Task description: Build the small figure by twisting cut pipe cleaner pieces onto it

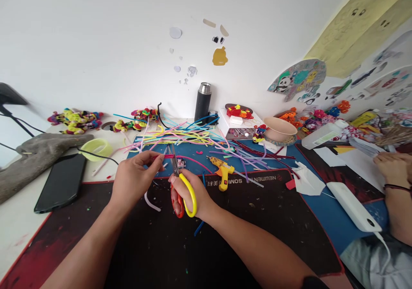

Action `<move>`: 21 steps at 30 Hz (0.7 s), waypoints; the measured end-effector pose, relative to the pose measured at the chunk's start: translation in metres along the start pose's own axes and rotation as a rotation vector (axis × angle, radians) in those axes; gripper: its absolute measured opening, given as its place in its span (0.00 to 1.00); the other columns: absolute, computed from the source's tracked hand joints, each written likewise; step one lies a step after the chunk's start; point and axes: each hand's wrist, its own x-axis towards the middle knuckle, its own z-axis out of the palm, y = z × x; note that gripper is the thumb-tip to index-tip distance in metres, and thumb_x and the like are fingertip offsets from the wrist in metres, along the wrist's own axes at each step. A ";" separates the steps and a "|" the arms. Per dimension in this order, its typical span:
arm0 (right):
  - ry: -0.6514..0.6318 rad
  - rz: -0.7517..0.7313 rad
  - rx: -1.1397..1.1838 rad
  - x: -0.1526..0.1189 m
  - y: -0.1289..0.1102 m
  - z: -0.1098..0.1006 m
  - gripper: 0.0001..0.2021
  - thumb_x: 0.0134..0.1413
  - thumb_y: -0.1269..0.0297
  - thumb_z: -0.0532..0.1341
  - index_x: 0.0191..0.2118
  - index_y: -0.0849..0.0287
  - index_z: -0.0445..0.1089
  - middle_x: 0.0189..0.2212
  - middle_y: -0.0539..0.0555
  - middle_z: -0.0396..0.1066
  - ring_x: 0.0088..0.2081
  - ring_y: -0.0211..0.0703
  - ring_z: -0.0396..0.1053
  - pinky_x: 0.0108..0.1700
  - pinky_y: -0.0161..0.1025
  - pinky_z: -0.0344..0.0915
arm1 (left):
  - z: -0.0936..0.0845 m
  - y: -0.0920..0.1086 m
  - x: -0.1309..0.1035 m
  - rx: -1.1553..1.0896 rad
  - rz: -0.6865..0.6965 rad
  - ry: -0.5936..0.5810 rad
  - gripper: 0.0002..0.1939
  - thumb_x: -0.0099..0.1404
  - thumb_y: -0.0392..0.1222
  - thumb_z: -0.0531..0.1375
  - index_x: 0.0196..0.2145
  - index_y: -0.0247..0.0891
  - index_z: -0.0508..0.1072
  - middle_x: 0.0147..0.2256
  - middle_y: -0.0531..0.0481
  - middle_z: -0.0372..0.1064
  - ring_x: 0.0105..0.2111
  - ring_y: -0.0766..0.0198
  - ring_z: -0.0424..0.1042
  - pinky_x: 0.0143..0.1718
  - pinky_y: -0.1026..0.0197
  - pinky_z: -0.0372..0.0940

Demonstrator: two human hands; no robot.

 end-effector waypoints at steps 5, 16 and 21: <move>-0.009 0.032 -0.028 0.000 0.000 -0.001 0.23 0.58 0.40 0.69 0.43 0.53 0.64 0.17 0.38 0.64 0.12 0.37 0.62 0.13 0.32 0.58 | -0.003 -0.001 0.002 0.046 -0.007 -0.054 0.21 0.64 0.63 0.59 0.31 0.45 0.82 0.25 0.52 0.82 0.20 0.59 0.71 0.26 0.59 0.60; 0.028 0.045 -0.078 0.001 0.001 -0.002 0.13 0.61 0.52 0.66 0.40 0.53 0.64 0.16 0.37 0.61 0.10 0.33 0.55 0.14 0.31 0.51 | -0.004 -0.013 0.007 0.049 -0.005 -0.092 0.21 0.64 0.63 0.60 0.31 0.45 0.82 0.24 0.53 0.81 0.21 0.58 0.74 0.25 0.58 0.59; -0.018 0.052 -0.095 -0.005 -0.003 0.000 0.17 0.63 0.46 0.67 0.42 0.53 0.65 0.16 0.37 0.61 0.11 0.34 0.56 0.15 0.32 0.52 | -0.006 -0.023 0.011 -0.074 -0.016 0.120 0.18 0.67 0.60 0.65 0.35 0.43 0.85 0.26 0.54 0.81 0.25 0.61 0.72 0.30 0.60 0.62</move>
